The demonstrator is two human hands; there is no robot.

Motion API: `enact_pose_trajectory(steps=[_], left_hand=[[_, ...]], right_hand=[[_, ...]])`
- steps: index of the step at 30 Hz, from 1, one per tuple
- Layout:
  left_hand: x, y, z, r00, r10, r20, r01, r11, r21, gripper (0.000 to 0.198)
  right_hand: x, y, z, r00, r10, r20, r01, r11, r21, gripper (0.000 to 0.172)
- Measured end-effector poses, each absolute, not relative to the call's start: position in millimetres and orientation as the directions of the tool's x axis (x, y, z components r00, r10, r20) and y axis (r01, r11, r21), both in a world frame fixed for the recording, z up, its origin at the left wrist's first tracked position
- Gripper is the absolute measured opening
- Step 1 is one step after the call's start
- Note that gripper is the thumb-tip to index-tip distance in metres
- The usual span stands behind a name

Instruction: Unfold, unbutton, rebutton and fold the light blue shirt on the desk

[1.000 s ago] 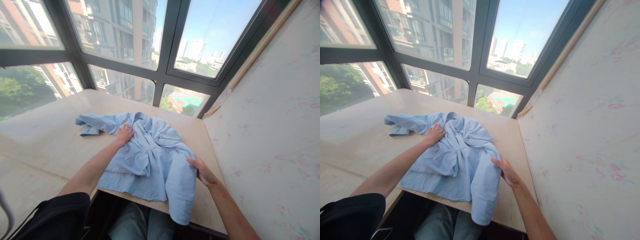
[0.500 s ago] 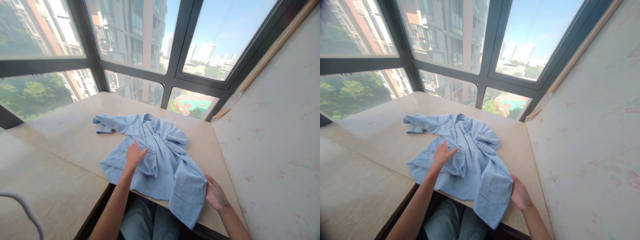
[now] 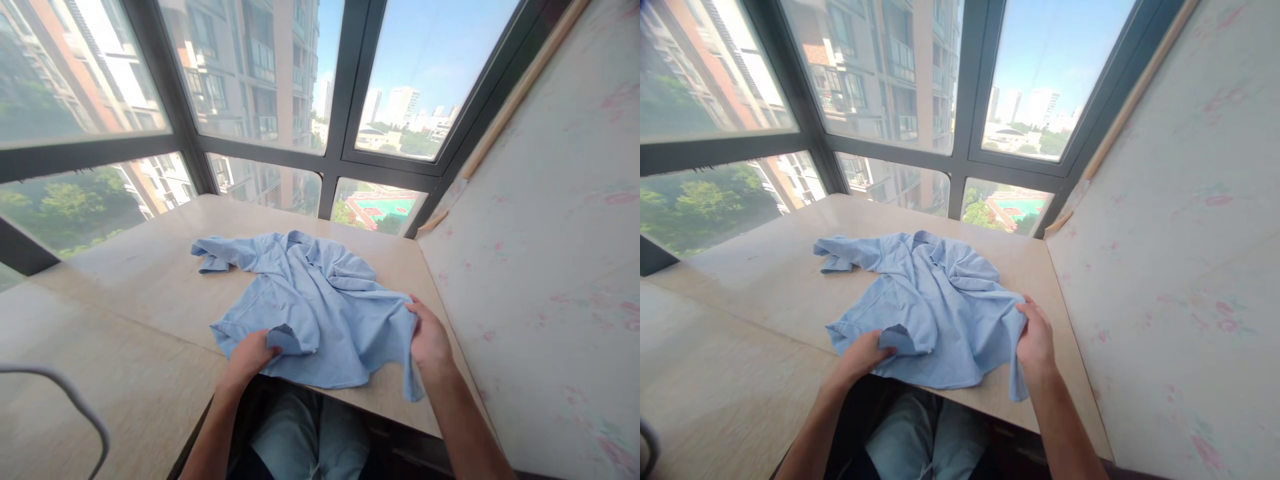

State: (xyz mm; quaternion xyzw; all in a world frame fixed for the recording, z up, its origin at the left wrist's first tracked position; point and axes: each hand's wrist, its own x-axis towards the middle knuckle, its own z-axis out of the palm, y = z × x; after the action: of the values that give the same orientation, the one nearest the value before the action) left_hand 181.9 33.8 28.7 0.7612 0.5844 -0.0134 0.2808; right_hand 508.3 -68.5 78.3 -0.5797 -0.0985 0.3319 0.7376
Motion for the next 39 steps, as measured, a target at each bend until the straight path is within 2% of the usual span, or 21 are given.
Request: enact_pose_trajectory(steps=[2, 3, 4, 5, 6, 7, 8, 9, 10, 12, 13, 15, 17, 19, 22, 24, 27, 29, 34, 39], left_hand=[[167.6, 20.2, 34.1, 0.324, 0.916, -0.238, 0.835, -0.158, 0.527, 0.024], [160.9, 11.5, 36.9, 0.265, 0.957, -0.122, 0.784, -0.14, 0.605, 0.029], [154.6, 1.8, 39.5, 0.132, 0.991, 0.028, 0.728, -0.116, 0.676, 0.031], [148.6, -8.4, 41.9, -0.047, 0.98, 0.195, 0.658, -0.117, 0.744, 0.031], [143.1, -18.3, 43.7, -0.232, 0.91, 0.343, 0.605, -0.141, 0.784, 0.029], [138.1, -27.4, 45.0, -0.348, 0.828, 0.44, 0.584, -0.176, 0.793, 0.029], [133.7, -35.1, 45.7, -0.369, 0.794, 0.484, 0.577, -0.213, 0.788, 0.028], [130.0, -41.2, 45.8, -0.309, 0.823, 0.477, 0.577, -0.236, 0.782, 0.028], [127.2, -45.7, 45.5, -0.175, 0.897, 0.407, 0.577, -0.242, 0.78, 0.028], [123.8, -51.2, 44.4, 0.199, 0.973, 0.119, 0.599, -0.217, 0.771, 0.029], [123.1, -53.2, 44.1, 0.369, 0.928, -0.052, 0.628, -0.208, 0.75, 0.031], [123.1, -57.0, 45.0, 0.58, 0.746, -0.326, 0.689, -0.237, 0.684, 0.039], [125.5, -60.1, 48.8, 0.661, 0.618, -0.426, 0.692, -0.283, 0.664, 0.05], [132.5, -59.0, 54.6, 0.677, 0.646, -0.352, 0.644, -0.289, 0.708, 0.05], [156.8, -42.8, 59.0, 0.612, 0.786, -0.088, 0.531, -0.326, 0.782, 0.046], [181.9, -21.9, 53.2, 0.552, 0.833, 0.035, 0.505, -0.368, 0.781, 0.051], [223.3, 15.7, 28.3, 0.504, 0.856, 0.112, 0.584, -0.434, 0.686, 0.067], [245.6, 38.3, 5.2, 0.479, 0.868, 0.127, 0.658, -0.451, 0.603, 0.073], [264.8, 67.6, -45.9, 0.413, 0.905, 0.106, 0.734, -0.399, 0.55, 0.069], [259.4, 70.1, -63.7, 0.401, 0.899, 0.175, 0.727, -0.428, 0.536, 0.057]], right_hand=[[455.6, -56.7, 82.9, 0.751, 0.66, -0.012, -0.192, 0.201, -0.961, 0.051], [429.0, -52.9, 81.6, 0.613, 0.789, 0.045, -0.131, 0.157, -0.979, 0.055], [404.7, -50.2, 78.1, 0.35, 0.937, 0.02, -0.088, 0.054, -0.995, 0.059], [384.4, -48.1, 72.8, 0.024, 0.998, -0.061, -0.04, -0.06, -0.997, 0.064], [368.9, -46.0, 66.4, -0.253, 0.955, -0.158, 0.02, -0.158, -0.987, 0.07], [359.0, -43.1, 59.5, -0.359, 0.908, -0.215, 0.087, -0.197, -0.977, 0.075], [354.6, -39.1, 52.9, -0.382, 0.891, -0.244, 0.131, -0.209, -0.969, 0.076], [355.2, -34.0, 47.2, -0.343, 0.907, -0.245, 0.15, -0.204, -0.967, 0.073], [360.0, -27.8, 42.5, -0.276, 0.933, -0.232, 0.143, -0.199, -0.97, 0.068], [378.3, -14.6, 36.2, -0.14, 0.959, -0.246, 0.081, -0.236, -0.968, 0.051], [389.7, -8.9, 33.8, -0.065, 0.963, -0.261, 0.081, -0.256, -0.963, 0.044], [413.5, -1.7, 29.0, 0.088, 0.955, -0.285, 0.094, -0.293, -0.952, 0.033], [435.6, -0.8, 22.2, 0.231, 0.933, -0.275, 0.094, -0.303, -0.948, 0.029], [455.3, -4.0, 13.1, 0.387, 0.894, -0.226, 0.093, -0.282, -0.955, 0.03], [481.1, -6.7, -1.7, 0.612, 0.767, -0.193, 0.077, -0.3, -0.951, 0.034], [495.0, -2.4, -9.3, 0.676, 0.702, -0.223, 0.049, -0.345, -0.937, 0.038], [507.6, 13.7, -14.9, 0.678, 0.682, -0.273, 0.041, -0.406, -0.913, 0.045], [509.6, 27.0, -14.9, 0.662, 0.687, -0.3, 0.062, -0.449, -0.892, 0.043], [508.6, 48.4, -1.1, 0.567, 0.742, -0.357, 0.198, -0.543, -0.816, 0.018], [549.8, 57.6, 55.2, 0.527, 0.782, -0.332, 0.381, -0.567, -0.731, 0.018]])
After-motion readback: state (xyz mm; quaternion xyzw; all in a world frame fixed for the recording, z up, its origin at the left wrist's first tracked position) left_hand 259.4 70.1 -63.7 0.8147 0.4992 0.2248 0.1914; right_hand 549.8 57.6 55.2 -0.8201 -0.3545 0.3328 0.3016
